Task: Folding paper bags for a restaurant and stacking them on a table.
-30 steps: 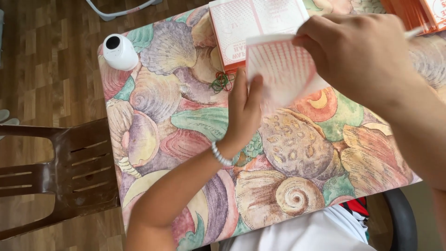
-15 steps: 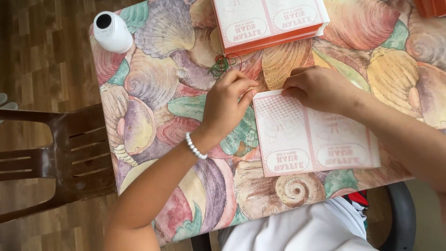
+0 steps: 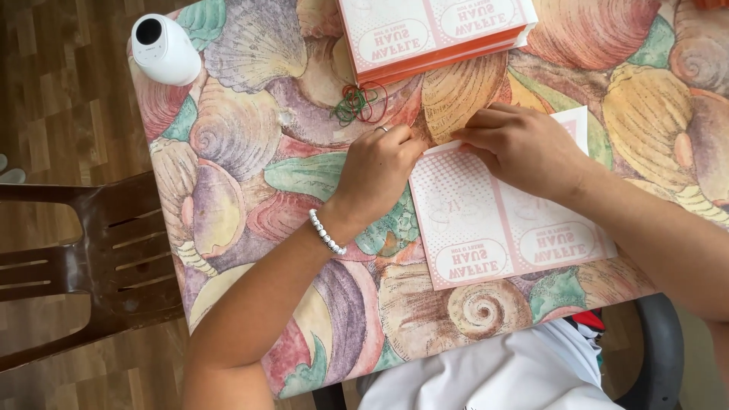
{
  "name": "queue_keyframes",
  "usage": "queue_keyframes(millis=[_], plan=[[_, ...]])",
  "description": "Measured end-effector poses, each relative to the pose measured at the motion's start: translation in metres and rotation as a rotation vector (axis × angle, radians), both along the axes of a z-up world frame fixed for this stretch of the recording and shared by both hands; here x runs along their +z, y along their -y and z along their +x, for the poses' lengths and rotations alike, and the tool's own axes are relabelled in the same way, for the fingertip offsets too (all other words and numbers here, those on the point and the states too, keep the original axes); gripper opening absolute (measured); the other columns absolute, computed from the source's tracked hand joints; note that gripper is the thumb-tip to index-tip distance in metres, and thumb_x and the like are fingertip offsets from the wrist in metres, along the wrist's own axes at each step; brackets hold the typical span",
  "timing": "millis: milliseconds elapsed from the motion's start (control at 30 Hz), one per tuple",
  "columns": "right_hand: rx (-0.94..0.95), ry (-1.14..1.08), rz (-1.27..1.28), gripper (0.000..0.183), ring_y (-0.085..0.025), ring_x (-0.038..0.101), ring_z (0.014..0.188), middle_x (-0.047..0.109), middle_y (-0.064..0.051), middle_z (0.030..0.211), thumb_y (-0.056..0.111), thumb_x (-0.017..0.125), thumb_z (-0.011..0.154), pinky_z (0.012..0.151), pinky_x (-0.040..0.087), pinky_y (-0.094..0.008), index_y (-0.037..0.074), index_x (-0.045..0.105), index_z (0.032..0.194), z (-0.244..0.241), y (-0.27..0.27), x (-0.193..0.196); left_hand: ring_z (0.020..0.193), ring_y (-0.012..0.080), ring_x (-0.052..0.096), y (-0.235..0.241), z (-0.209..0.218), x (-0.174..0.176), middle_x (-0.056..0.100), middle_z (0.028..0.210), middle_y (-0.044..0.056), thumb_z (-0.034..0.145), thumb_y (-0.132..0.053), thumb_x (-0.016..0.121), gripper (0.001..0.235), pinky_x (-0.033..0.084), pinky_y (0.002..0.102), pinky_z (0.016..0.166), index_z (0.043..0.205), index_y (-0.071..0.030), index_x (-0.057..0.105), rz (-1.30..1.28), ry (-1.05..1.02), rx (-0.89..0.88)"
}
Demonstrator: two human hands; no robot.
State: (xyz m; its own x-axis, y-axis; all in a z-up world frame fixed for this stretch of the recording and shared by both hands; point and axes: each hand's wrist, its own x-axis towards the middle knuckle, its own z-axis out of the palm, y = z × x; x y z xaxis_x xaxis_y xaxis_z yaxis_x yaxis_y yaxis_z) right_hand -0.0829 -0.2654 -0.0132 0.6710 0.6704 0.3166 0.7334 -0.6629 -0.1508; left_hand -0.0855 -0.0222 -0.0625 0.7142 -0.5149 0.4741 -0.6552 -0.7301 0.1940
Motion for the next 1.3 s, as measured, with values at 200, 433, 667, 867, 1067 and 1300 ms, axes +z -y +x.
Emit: queue_keyframes(millis=[200, 433, 667, 867, 1067, 1300], plan=[[-0.003, 0.061, -0.033, 0.009, -0.020, 0.069, 0.092, 0.069, -0.001, 0.091, 0.016, 0.071, 0.099, 0.075, 0.058, -0.032, 0.012, 0.077, 0.094, 0.000, 0.012, -0.003, 0.072, 0.0185, 0.069, -0.003, -0.001, 0.011, 0.063, 0.080, -0.003, 0.092, -0.011, 0.069, 0.012, 0.052, 0.030, 0.064, 0.082, -0.017, 0.071, 0.004, 0.044, -0.081], [0.142, 0.079, -0.299, 0.045, -0.021, 0.066, 0.091, 0.070, 0.006, 0.109, -0.004, 0.062, 0.089, 0.069, 0.063, -0.037, 0.020, 0.073, 0.125, 0.003, 0.019, 0.011, 0.063, 0.0232, 0.053, -0.005, -0.011, 0.039, 0.052, 0.073, 0.005, 0.080, 0.010, 0.072, 0.026, 0.044, 0.037, 0.054, 0.074, -0.011, 0.058, 0.112, 0.136, -0.171], [0.164, 0.156, -0.331, 0.032, -0.019, 0.064, 0.086, 0.066, 0.003, 0.101, 0.001, 0.068, 0.090, 0.061, 0.059, -0.033, 0.014, 0.071, 0.118, -0.004, 0.019, 0.015, 0.066, 0.0214, 0.055, -0.003, -0.013, 0.050, 0.061, 0.080, 0.005, 0.089, 0.006, 0.070, 0.024, 0.048, 0.035, 0.060, 0.075, -0.011, 0.062, 0.200, 0.179, -0.214], [0.190, 0.255, -0.465, 0.038, -0.017, 0.062, 0.084, 0.064, 0.001, 0.100, 0.005, 0.067, 0.090, 0.065, 0.057, -0.030, 0.009, 0.064, 0.128, -0.009, 0.018, 0.004, 0.070, 0.0191, 0.055, 0.001, -0.015, 0.047, 0.061, 0.081, 0.002, 0.094, 0.001, 0.071, 0.014, 0.049, 0.032, 0.060, 0.083, -0.008, 0.072, 0.273, 0.189, -0.269], [0.149, 0.313, -0.527, 0.022, -0.016, 0.058, 0.085, 0.062, 0.003, 0.105, 0.009, 0.064, 0.090, 0.067, 0.056, -0.028, 0.012, 0.068, 0.112, -0.017, 0.008, 0.008, 0.067, 0.0209, 0.050, 0.005, -0.017, 0.045, 0.051, 0.075, 0.001, 0.079, 0.008, 0.067, 0.036, 0.044, 0.035, 0.058, 0.055, -0.015, 0.054, 0.363, 0.187, -0.268], [0.151, 0.328, -0.526, 0.026, -0.016, 0.057, 0.086, 0.062, 0.003, 0.106, 0.006, 0.067, 0.088, 0.070, 0.055, -0.028, 0.010, 0.067, 0.114, -0.019, 0.009, 0.008, 0.059, 0.0171, 0.048, 0.007, -0.018, 0.052, 0.050, 0.071, 0.000, 0.073, 0.011, 0.066, 0.039, 0.042, 0.034, 0.063, 0.054, -0.020, 0.054, 0.414, 0.205, -0.221]])
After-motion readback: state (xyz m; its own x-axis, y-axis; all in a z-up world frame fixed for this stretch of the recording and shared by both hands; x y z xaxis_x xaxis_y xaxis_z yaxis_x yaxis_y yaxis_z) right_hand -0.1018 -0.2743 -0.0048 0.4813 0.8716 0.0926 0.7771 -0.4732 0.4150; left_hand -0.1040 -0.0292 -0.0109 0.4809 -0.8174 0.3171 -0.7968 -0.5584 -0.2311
